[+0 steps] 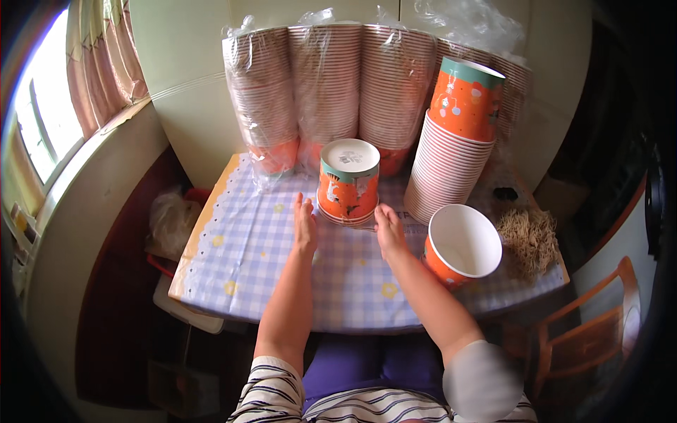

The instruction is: Attaching elastic bands to the rims of paper buckets.

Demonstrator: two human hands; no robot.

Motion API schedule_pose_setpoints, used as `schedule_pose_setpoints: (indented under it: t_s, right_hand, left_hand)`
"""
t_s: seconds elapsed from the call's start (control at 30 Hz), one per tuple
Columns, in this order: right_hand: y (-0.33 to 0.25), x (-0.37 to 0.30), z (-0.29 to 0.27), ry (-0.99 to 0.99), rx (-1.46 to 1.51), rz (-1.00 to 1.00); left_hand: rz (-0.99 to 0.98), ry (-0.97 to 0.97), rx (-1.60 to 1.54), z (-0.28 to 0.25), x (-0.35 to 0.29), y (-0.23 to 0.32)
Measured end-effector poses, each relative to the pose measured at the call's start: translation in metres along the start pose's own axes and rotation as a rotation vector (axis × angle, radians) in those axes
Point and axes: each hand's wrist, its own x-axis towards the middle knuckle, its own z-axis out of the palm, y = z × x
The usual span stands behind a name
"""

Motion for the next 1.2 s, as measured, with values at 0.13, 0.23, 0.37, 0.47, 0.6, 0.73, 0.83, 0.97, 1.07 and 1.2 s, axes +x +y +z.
schedule_pose_setpoints:
  t_s: [0.13, 0.23, 0.37, 0.47, 0.6, 0.73, 0.83, 0.97, 1.07, 1.2]
  right_hand:
    - [0.035, 0.039, -0.007, 0.114, -0.112, 0.105]
    - [0.036, 0.05, -0.006, 0.069, -0.011, 0.037]
    - [0.025, 0.054, -0.003, 0.097, 0.058, 0.181]
    - [0.025, 0.057, -0.007, 0.114, 0.027, 0.214]
    - [0.021, 0.055, -0.006, 0.143, 0.009, 0.223]
    - [0.022, 0.054, -0.01, 0.2, -0.052, 0.164]
    - [0.024, 0.056, -0.008, 0.224, -0.04, 0.109]
    - [0.031, 0.061, -0.001, 0.196, 0.096, 0.052]
    - [0.029, 0.063, 0.0, 0.214, 0.055, 0.029]
    - [0.021, 0.07, 0.005, 0.287, -0.026, -0.071]
  left_hand:
    - [0.013, -0.094, 0.009, 0.012, -0.001, -0.004]
    - [-0.046, -0.111, -0.064, 0.017, -0.012, 0.01]
    - [-0.072, -0.125, -0.027, 0.015, -0.014, 0.007]
    - [-0.085, -0.18, 0.007, 0.019, -0.013, 0.0]
    - [-0.13, -0.194, -0.044, 0.017, -0.012, 0.0]
    - [-0.084, -0.113, -0.023, 0.015, -0.007, 0.003]
    - [-0.03, -0.08, 0.042, 0.012, -0.003, 0.004]
    - [-0.005, -0.214, 0.051, 0.011, -0.001, -0.003]
    - [-0.018, -0.259, 0.065, 0.017, -0.004, -0.002]
    - [-0.053, -0.141, -0.001, 0.019, -0.003, 0.001]
